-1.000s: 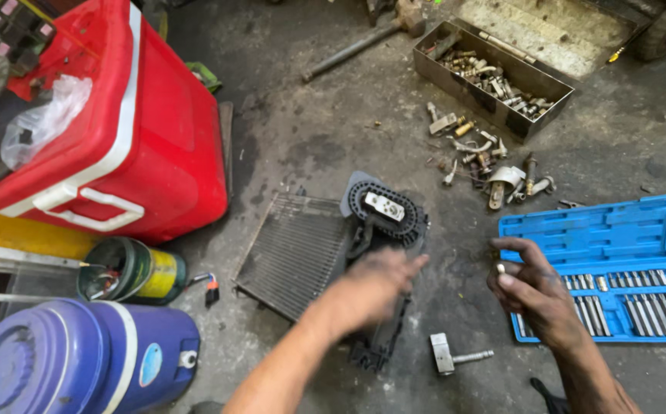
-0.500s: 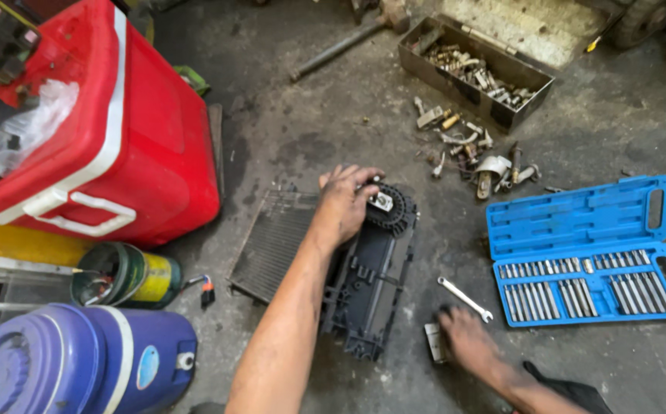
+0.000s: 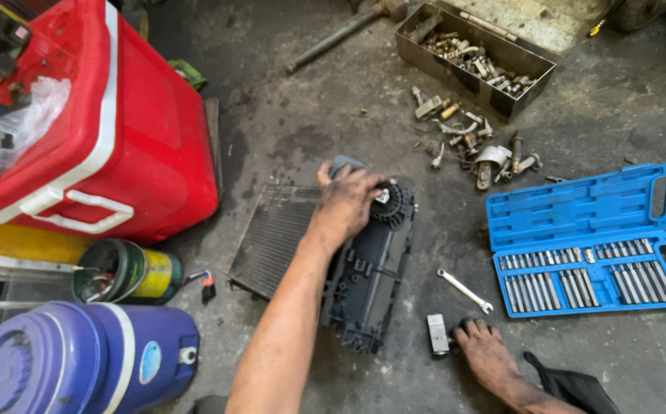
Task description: The person is repairing a mechanical part, possibly a radiator or condenser, using various tools. They are seen using a wrench and a hammer to adjust and secure components of the part.
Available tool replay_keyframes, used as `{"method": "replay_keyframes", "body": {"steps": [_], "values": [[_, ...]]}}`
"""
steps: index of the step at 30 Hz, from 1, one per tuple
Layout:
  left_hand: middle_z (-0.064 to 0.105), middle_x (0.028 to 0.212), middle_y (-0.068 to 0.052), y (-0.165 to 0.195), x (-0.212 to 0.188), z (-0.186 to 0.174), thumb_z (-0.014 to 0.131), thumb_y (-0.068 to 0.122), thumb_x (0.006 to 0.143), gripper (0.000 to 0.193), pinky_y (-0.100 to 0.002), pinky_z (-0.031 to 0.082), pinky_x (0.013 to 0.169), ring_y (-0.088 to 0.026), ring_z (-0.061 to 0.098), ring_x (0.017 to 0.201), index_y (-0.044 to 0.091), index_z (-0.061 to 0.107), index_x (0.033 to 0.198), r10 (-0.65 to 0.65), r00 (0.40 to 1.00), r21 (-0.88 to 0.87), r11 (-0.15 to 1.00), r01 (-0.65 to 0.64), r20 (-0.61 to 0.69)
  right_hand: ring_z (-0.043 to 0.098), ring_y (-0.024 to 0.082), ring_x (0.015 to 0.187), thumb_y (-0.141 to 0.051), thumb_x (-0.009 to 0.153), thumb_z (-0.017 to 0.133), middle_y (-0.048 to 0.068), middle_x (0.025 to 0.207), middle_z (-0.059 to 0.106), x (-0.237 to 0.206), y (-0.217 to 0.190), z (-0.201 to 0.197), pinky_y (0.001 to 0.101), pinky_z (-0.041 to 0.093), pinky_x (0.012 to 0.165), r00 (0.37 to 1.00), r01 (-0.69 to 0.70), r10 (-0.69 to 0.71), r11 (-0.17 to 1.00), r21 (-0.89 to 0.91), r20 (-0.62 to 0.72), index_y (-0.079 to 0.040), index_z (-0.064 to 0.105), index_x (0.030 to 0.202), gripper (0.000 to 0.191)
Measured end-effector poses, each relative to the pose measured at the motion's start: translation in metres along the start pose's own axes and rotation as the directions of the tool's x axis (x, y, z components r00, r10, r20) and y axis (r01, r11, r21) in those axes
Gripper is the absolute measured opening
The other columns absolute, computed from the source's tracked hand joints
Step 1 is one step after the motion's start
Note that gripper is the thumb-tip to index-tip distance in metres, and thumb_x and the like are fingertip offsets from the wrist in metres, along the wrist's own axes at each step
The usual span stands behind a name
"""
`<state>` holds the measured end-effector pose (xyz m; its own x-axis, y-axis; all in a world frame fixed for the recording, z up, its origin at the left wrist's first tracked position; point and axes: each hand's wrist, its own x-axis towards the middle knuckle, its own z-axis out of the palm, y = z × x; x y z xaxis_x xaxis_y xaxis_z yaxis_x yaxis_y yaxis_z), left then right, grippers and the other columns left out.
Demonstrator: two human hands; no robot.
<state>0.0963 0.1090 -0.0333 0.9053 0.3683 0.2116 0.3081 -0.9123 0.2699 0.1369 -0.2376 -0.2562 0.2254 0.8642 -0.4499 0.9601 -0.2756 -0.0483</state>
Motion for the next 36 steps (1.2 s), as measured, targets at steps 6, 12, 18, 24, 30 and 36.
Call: {"method": "replay_keyframes", "body": {"steps": [6,12,18,24,30,36], "values": [[0.071,0.122,-0.007,-0.022,0.010,0.001,0.069,0.024,0.092,0.031,-0.069,0.008,0.114,-0.034,0.052,0.129,0.016,0.069,0.123,-0.020,0.995,-0.003,1.000,0.021,0.097,0.052,0.030,0.120,-0.018,0.083,0.060,0.011,0.127,0.055,0.004,0.007,0.007,0.0424,0.044,0.091,0.986,0.054,-0.056,0.998,-0.019,-0.155,-0.010,0.054,0.120,0.038],[0.073,0.120,-0.005,-0.019,0.003,-0.002,0.071,0.026,0.090,0.031,-0.061,0.020,0.118,-0.029,0.058,0.122,0.021,0.074,0.120,0.042,0.998,-0.046,0.998,-0.039,0.055,0.069,0.035,0.111,-0.036,0.103,0.052,0.017,0.113,0.072,0.018,0.009,-0.004,0.0464,0.054,0.094,0.919,-0.390,0.317,0.631,0.670,0.236,-0.015,0.056,0.130,0.035],[0.076,0.114,-0.002,-0.016,0.004,0.002,0.073,0.027,0.089,0.026,-0.048,0.035,0.110,-0.025,0.060,0.119,0.022,0.077,0.114,0.065,0.996,-0.066,0.995,-0.069,-0.056,0.069,0.028,0.095,-0.032,0.103,0.052,0.015,0.101,0.073,0.036,0.026,-0.085,0.0452,0.052,0.078,0.845,0.365,0.258,0.361,0.858,-0.469,-0.001,0.059,0.125,0.038],[0.077,0.112,-0.002,-0.018,0.004,0.006,0.074,0.026,0.087,0.025,-0.045,0.041,0.101,-0.026,0.061,0.115,0.022,0.079,0.111,0.058,0.995,-0.096,0.993,-0.066,-0.082,0.051,0.009,0.063,-0.034,0.104,0.049,0.000,0.072,0.053,0.031,0.030,-0.193,0.0262,0.044,0.054,0.828,0.371,0.323,0.298,0.880,-0.459,-0.008,0.057,0.112,0.029],[0.075,0.113,-0.003,-0.017,0.003,0.002,0.075,0.025,0.087,0.024,-0.045,0.042,0.099,-0.025,0.061,0.116,0.021,0.078,0.111,0.038,0.996,-0.110,0.993,-0.047,-0.075,0.039,0.005,0.062,-0.028,0.107,0.047,-0.006,0.078,0.044,0.038,0.015,-0.266,0.0221,0.035,0.051,0.797,0.597,0.273,-0.213,0.774,-0.539,-0.009,0.050,0.121,0.024],[0.075,0.113,-0.003,-0.015,0.003,0.001,0.075,0.023,0.087,0.025,-0.047,0.040,0.099,-0.026,0.061,0.116,0.020,0.078,0.111,0.037,0.998,-0.116,0.992,-0.043,-0.054,0.040,0.005,0.062,-0.030,0.116,0.044,-0.006,0.076,0.047,0.020,0.014,-0.296,0.0227,0.034,0.052,0.603,0.787,0.346,-0.115,0.606,-0.718,-0.007,0.054,0.121,0.025]]}}
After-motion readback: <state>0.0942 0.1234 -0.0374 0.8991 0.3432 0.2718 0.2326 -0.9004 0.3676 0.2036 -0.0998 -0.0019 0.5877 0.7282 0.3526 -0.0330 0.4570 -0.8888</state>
